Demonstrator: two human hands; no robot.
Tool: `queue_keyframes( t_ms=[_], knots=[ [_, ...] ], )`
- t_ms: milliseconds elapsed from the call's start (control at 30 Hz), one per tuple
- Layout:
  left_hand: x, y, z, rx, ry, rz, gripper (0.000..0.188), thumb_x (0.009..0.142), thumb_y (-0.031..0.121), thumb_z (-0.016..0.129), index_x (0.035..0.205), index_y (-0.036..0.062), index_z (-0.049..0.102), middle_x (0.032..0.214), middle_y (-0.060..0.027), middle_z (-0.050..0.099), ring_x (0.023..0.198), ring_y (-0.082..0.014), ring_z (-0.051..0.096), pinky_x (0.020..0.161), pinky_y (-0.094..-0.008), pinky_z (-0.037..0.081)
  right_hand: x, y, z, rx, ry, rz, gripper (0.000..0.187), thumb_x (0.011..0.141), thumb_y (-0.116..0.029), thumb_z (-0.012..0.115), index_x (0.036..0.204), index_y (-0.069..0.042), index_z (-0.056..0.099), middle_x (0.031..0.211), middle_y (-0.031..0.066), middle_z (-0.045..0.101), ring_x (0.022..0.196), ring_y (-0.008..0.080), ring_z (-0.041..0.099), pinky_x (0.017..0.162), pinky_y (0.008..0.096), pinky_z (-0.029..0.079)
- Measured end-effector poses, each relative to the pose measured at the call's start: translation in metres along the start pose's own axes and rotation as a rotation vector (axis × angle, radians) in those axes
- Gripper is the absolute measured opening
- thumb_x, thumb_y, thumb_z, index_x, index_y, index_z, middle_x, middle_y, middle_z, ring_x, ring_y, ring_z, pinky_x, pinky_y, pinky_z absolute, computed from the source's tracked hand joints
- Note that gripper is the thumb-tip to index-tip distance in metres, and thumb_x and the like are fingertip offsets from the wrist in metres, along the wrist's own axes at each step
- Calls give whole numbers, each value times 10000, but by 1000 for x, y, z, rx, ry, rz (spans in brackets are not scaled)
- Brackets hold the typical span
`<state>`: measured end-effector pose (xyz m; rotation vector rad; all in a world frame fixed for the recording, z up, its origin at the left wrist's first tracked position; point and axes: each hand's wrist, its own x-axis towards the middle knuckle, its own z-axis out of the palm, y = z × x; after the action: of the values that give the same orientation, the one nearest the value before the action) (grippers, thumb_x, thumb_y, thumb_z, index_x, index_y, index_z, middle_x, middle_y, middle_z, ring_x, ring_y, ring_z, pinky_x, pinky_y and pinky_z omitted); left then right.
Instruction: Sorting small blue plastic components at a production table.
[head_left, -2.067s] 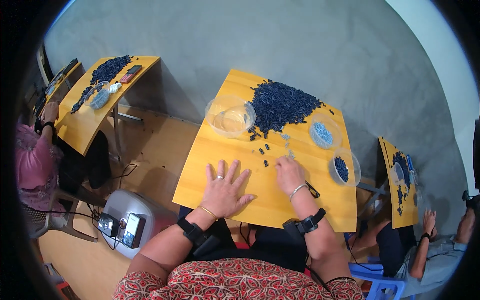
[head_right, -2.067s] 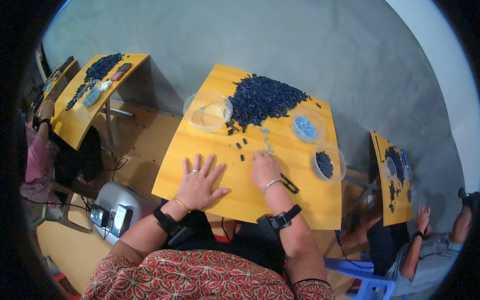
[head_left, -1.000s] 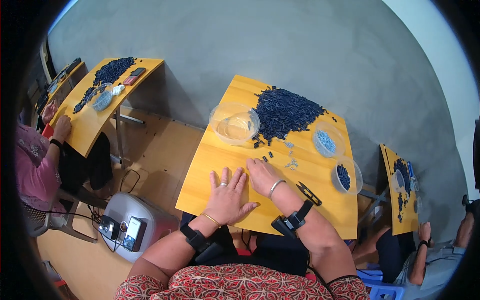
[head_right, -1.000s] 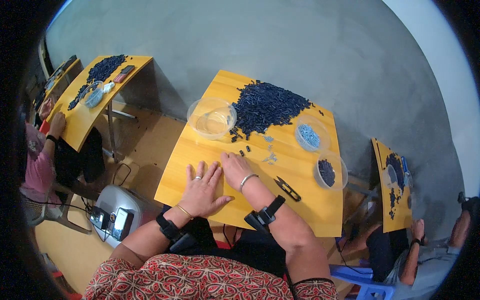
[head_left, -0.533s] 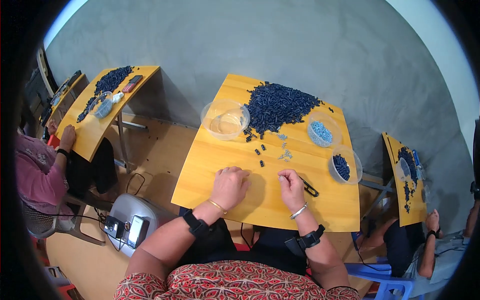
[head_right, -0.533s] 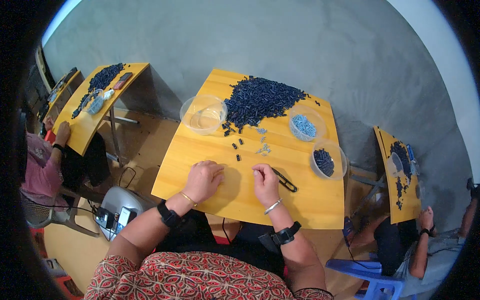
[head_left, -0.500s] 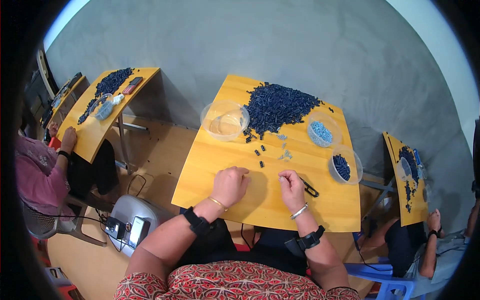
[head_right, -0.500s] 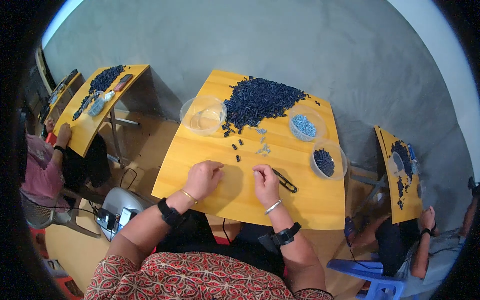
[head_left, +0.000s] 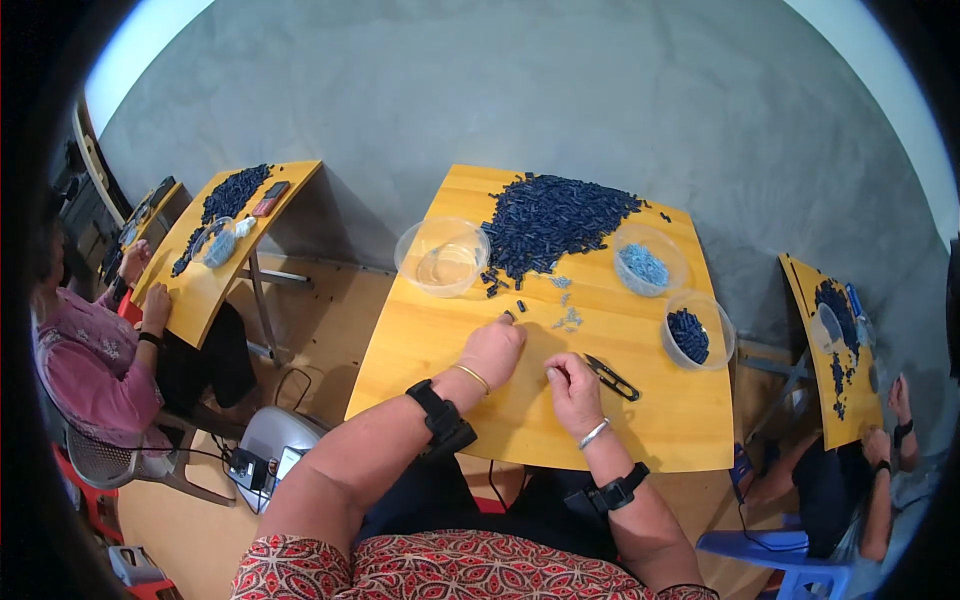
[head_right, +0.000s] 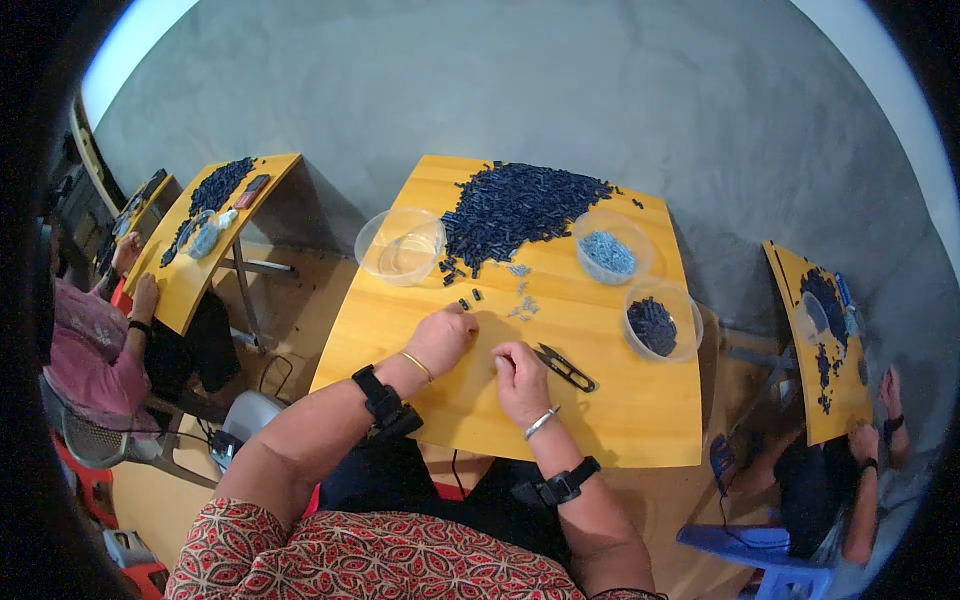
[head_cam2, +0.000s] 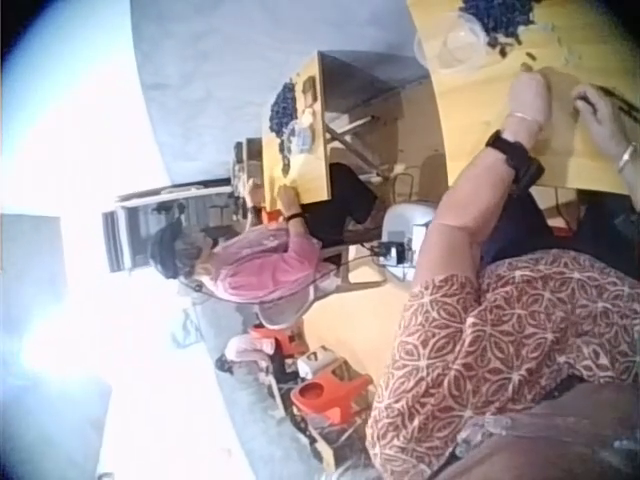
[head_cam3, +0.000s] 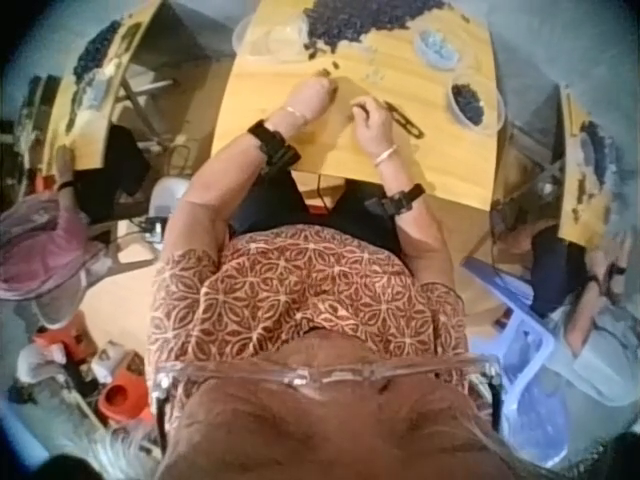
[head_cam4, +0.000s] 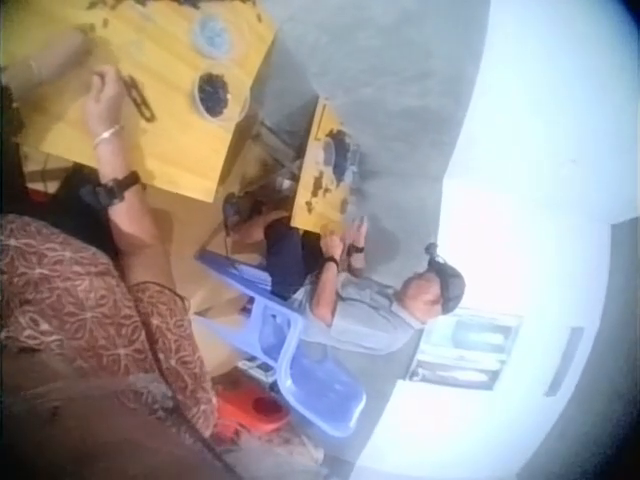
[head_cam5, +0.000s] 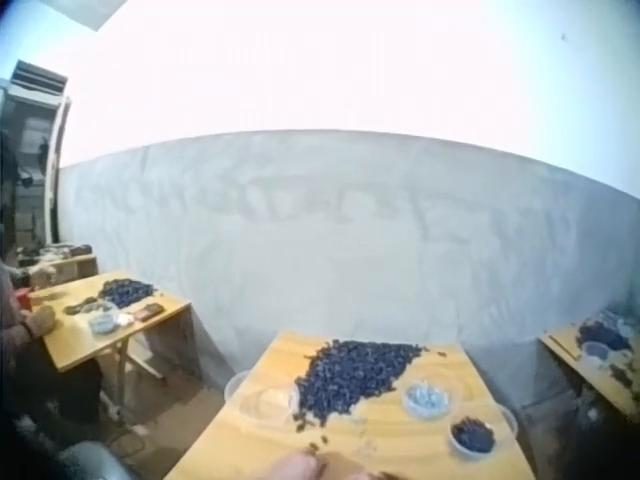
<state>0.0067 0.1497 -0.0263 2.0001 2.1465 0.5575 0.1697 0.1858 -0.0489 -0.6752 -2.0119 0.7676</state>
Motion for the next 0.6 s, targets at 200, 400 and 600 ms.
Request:
queue_keyframes(
  t_ms=[200,400,600],
  knots=[
    [0,-10,3,-53,84,-5,110,742,84,535,826,24,570,862,-189,575,760,-332,592,674,-396,492,2,-2,1,29,-4,-2,84,761,18,541,833,-26,540,685,77,551,583,173,518,551,267,420],
    [-4,-1,0,-54,-18,-109,104,750,124,551,801,34,563,835,-176,611,779,-322,601,698,-411,479,-4,6,0,92,42,51,65,766,9,529,826,-16,536,711,115,578,619,240,565,578,308,452],
    [-8,-5,-8,-124,9,-171,190,744,120,560,903,16,575,809,-186,614,777,-298,613,694,-382,482,-4,4,2,183,14,161,62,787,4,503,839,-9,534,713,113,585,619,225,573,573,297,452]
  ],
)
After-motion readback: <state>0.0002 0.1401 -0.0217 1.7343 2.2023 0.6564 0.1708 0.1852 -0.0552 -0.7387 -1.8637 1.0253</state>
